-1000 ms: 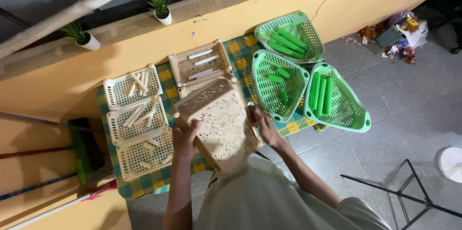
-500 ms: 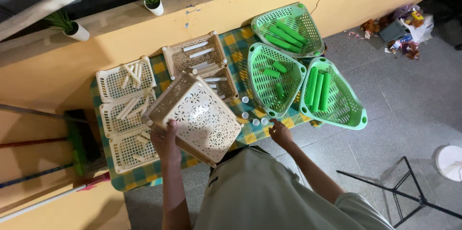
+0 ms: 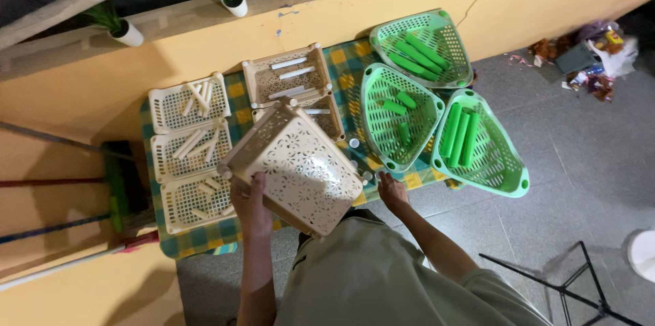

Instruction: The person assembles a stackable basket rack at a table. They pick up a perforated plastic basket, press white plastic caps and rods into its corners, and fit the basket onto stacked baskets, repeating the fitting with additional rods and caps.

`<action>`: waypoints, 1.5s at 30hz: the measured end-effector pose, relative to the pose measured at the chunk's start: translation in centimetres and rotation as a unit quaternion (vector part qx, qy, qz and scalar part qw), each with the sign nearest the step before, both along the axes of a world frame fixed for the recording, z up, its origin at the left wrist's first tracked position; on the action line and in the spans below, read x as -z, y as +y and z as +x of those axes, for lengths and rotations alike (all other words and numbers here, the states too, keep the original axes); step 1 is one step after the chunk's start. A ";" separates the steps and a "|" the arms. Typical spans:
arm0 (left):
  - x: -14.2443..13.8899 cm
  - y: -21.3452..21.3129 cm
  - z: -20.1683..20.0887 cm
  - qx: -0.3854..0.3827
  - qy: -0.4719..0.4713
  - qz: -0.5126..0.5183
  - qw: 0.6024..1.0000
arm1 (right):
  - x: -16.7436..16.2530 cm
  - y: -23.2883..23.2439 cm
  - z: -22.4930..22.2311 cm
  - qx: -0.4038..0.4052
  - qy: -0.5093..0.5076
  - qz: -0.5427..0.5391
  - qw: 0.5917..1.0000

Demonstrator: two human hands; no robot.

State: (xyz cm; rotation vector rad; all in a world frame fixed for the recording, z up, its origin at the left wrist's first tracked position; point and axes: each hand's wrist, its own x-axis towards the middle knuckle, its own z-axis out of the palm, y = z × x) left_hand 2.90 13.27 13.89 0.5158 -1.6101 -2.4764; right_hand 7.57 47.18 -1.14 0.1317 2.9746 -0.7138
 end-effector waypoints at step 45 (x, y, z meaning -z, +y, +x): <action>-7.9 4.7 2.7 0.156 0.175 -0.084 0.968 | -31.0 -3.1 -6.0 -0.033 0.398 -0.343 0.850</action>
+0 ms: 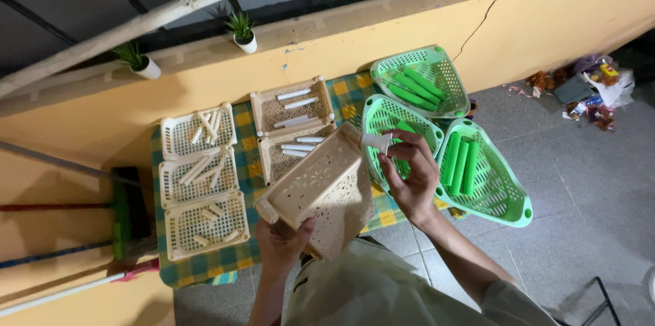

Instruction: The person assembles a stackable basket rack at a table. They pick up a perforated plastic basket, press white plastic caps and rods into its corners, and fit the basket onto stacked baskets, repeating the fitting with additional rods and caps.

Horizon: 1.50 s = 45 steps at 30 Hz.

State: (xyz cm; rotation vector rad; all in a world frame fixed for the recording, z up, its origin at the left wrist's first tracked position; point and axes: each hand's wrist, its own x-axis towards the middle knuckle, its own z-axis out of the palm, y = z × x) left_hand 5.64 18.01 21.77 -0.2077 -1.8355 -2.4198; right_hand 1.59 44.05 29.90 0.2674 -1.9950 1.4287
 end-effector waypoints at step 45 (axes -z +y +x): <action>1.9 0.2 -1.9 -0.048 -0.023 -0.010 0.999 | 3.0 1.6 -7.7 -0.292 -0.221 -0.005 0.931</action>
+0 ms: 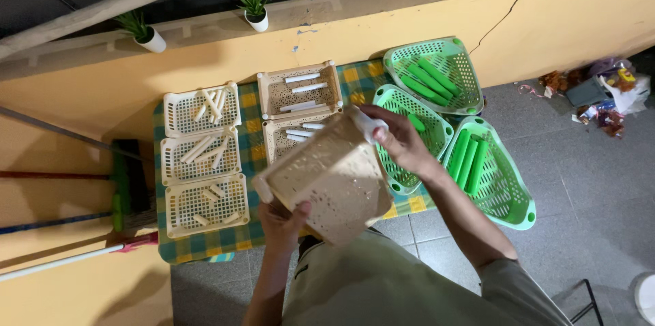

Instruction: The person assembles a stackable basket rack at a table. They pick up a perforated plastic basket, press white plastic caps and rods into its corners, and fit the basket onto stacked baskets, repeating the fitting with additional rods and caps.

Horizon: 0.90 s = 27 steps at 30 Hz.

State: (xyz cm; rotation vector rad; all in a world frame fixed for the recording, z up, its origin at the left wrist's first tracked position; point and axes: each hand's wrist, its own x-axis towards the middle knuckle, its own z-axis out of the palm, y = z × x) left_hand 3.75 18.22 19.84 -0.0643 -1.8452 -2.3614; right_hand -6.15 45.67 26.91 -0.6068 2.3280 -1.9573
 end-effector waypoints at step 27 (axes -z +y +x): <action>8.2 -7.9 -0.1 0.246 -0.168 0.291 0.909 | 8.3 3.8 3.4 0.252 -0.228 -0.326 0.882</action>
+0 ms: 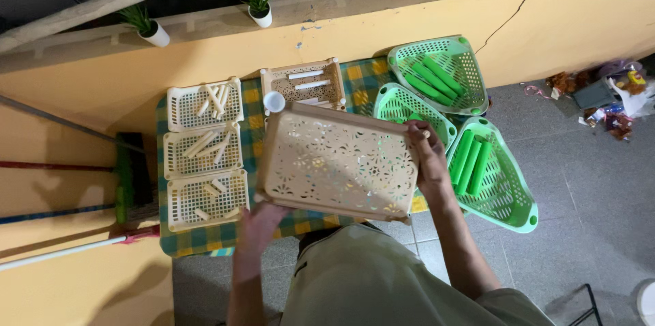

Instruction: The person assembles a stackable basket rack at a table. They pick up a perforated plastic basket, press white plastic caps and rods into its corners, and fit the basket onto stacked baskets, repeating the fitting with additional rods and caps.

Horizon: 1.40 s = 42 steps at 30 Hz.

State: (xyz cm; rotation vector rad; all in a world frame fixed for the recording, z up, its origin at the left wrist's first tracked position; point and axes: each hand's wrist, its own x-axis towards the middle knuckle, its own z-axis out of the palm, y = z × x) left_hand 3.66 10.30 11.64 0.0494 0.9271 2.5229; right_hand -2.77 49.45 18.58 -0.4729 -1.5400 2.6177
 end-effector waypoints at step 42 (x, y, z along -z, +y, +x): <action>-3.3 -0.4 -1.8 -0.383 -0.193 -0.168 0.887 | 21.1 -5.1 6.6 -0.305 -0.199 0.662 0.655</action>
